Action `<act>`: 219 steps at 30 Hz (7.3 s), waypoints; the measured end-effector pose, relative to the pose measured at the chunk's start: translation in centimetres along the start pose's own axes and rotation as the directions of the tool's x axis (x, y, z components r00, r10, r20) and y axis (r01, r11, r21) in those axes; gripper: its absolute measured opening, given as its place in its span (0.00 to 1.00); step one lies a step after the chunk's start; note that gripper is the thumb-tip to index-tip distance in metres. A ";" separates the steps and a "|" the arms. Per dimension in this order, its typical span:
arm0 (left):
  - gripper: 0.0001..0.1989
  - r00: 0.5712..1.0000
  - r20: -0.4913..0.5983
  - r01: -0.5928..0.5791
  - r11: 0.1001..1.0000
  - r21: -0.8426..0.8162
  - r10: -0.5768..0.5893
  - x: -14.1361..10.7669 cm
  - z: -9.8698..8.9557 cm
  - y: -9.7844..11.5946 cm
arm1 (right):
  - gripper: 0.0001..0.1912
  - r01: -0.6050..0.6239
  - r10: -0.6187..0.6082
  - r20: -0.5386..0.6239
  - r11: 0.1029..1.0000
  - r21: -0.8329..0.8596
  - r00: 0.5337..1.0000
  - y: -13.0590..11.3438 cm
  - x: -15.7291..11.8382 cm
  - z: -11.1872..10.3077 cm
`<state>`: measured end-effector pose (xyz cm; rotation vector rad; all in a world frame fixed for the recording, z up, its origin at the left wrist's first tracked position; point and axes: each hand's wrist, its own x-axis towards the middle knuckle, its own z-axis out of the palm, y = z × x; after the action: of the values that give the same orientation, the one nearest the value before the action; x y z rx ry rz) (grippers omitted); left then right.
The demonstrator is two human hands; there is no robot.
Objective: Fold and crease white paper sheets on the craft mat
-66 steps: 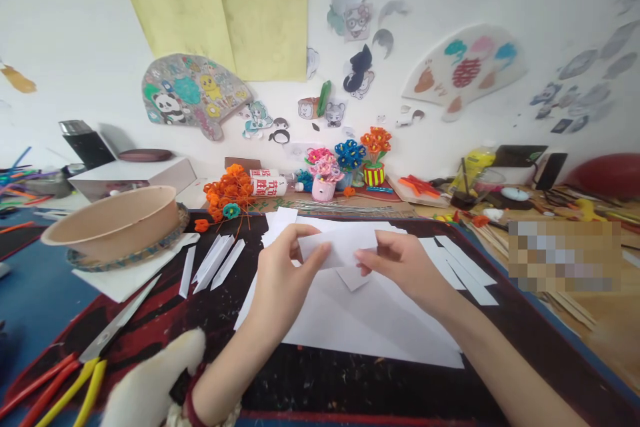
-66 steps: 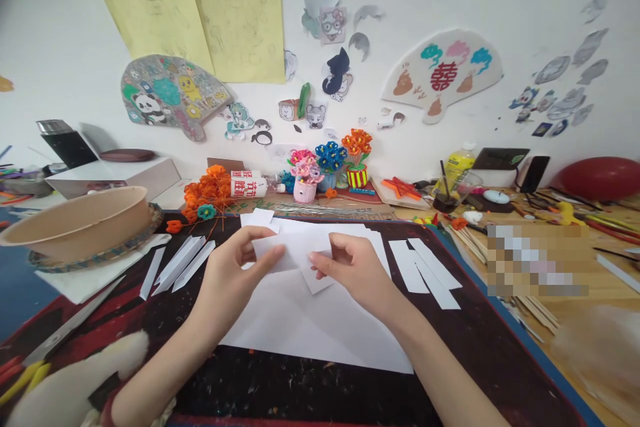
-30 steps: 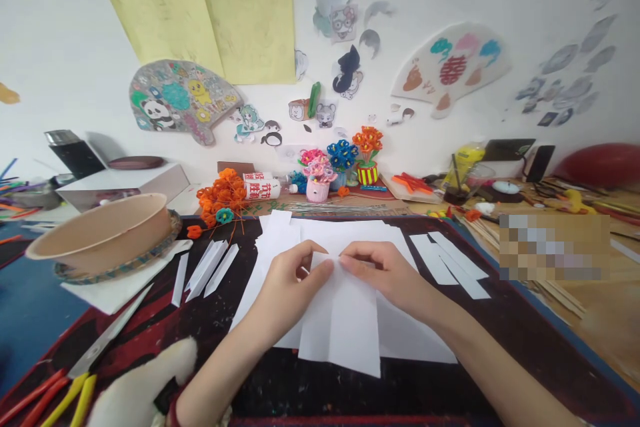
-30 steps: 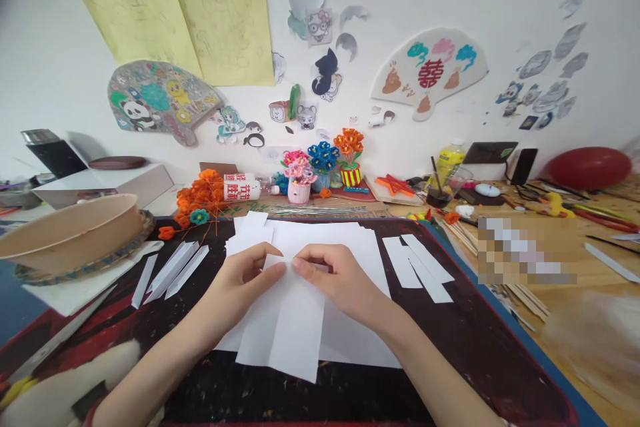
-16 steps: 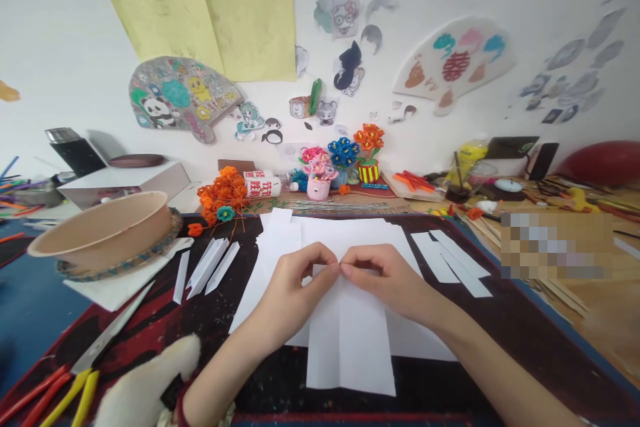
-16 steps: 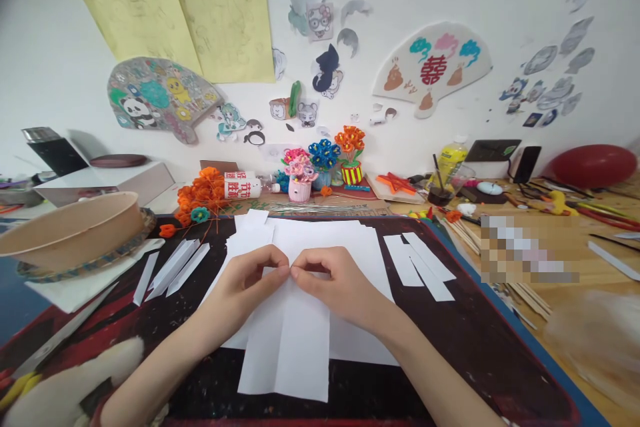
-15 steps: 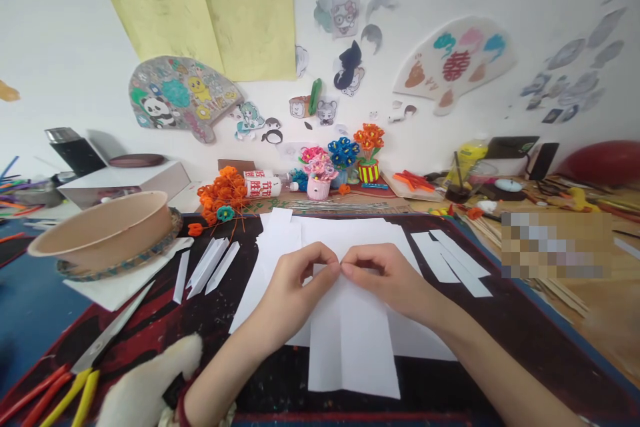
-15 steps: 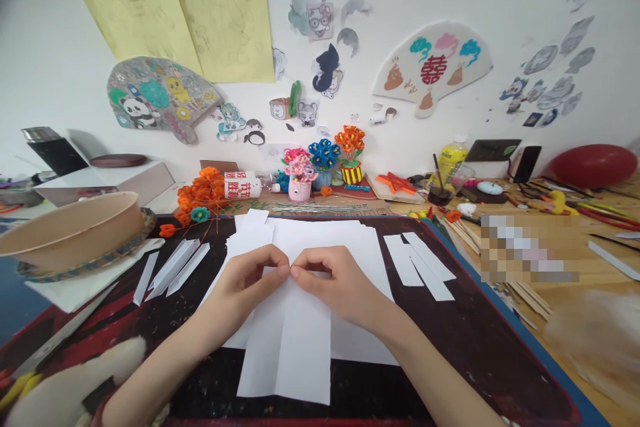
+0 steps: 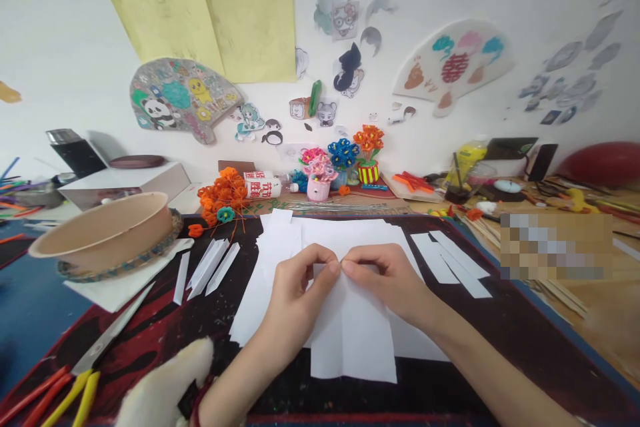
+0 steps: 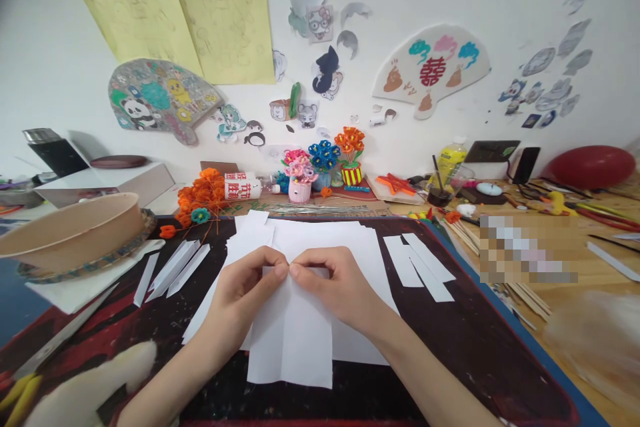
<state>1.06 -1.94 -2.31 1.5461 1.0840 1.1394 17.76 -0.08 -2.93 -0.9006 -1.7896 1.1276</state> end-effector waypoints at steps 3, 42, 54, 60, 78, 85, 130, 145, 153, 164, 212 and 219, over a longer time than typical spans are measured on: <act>0.11 1.000 -0.012 0.005 1.000 0.006 -0.004 -0.1 0.1 0.2 | 0.14 -0.005 0.005 -0.013 1.000 0.004 1.000 -0.1 0.0 0.1; 0.12 0.990 -0.077 0.142 0.837 0.528 -0.119 2.0 -0.6 -4.5 | 0.15 -0.295 0.158 -0.373 0.890 -0.348 0.914 5.3 1.2 0.9; 0.13 0.986 -0.125 0.160 0.855 0.493 -0.112 2.3 -0.9 -4.7 | 0.16 -0.328 0.262 -0.383 0.937 -0.118 0.886 5.2 1.2 1.0; 0.15 0.982 -0.159 0.165 0.851 0.498 -0.097 2.0 -0.8 -4.6 | 0.15 -0.358 0.281 -0.420 0.926 -0.116 0.863 4.8 1.0 1.1; 0.15 0.971 -0.236 0.140 0.897 0.420 -0.041 1.9 -0.7 -4.5 | 0.17 -0.350 0.367 -0.282 0.930 0.113 0.886 4.5 0.8 0.8; 0.16 0.976 -0.210 0.159 0.848 0.505 -0.058 2.0 -0.6 -4.8 | 0.24 -0.322 0.215 -0.477 0.934 -0.154 0.852 4.8 0.6 1.7; 0.12 0.971 -0.219 0.191 0.877 0.441 -0.101 1.6 0.0 -4.3 | 0.27 -0.328 0.225 -0.579 0.942 -0.078 0.784 4.3 0.1 2.8; 0.16 0.964 -0.252 0.214 0.824 0.525 -0.090 1.7 -0.1 -4.5 | 0.24 -0.368 0.145 -0.535 0.866 -0.338 0.833 4.5 0.1 3.0; 0.16 0.953 -0.288 0.234 0.842 0.487 -0.098 1.5 -0.1 -4.5 | 0.24 -0.371 0.157 -0.546 0.876 -0.307 0.823 4.5 0.1 2.8; 0.14 0.967 -0.237 0.209 0.835 0.509 -0.098 1.7 0.0 -4.7 | 0.24 -0.329 0.201 -0.489 0.925 -0.189 0.848 4.8 0.1 2.6; 0.16 0.936 -0.345 0.208 0.897 0.390 -0.067 1.4 -0.4 -4.6 | 0.12 -0.320 0.306 -0.406 0.947 0.034 0.861 4.6 0.2 2.3; 0.16 0.941 -0.333 0.201 0.895 0.397 -0.063 1.5 -0.4 -4.7 | 0.12 -0.305 0.302 -0.402 0.951 0.060 0.864 4.7 0.4 2.2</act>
<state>0.31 0.50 -6.53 1.6163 1.7234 1.1238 16.25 1.08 -7.76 -1.3493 -1.3366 1.0292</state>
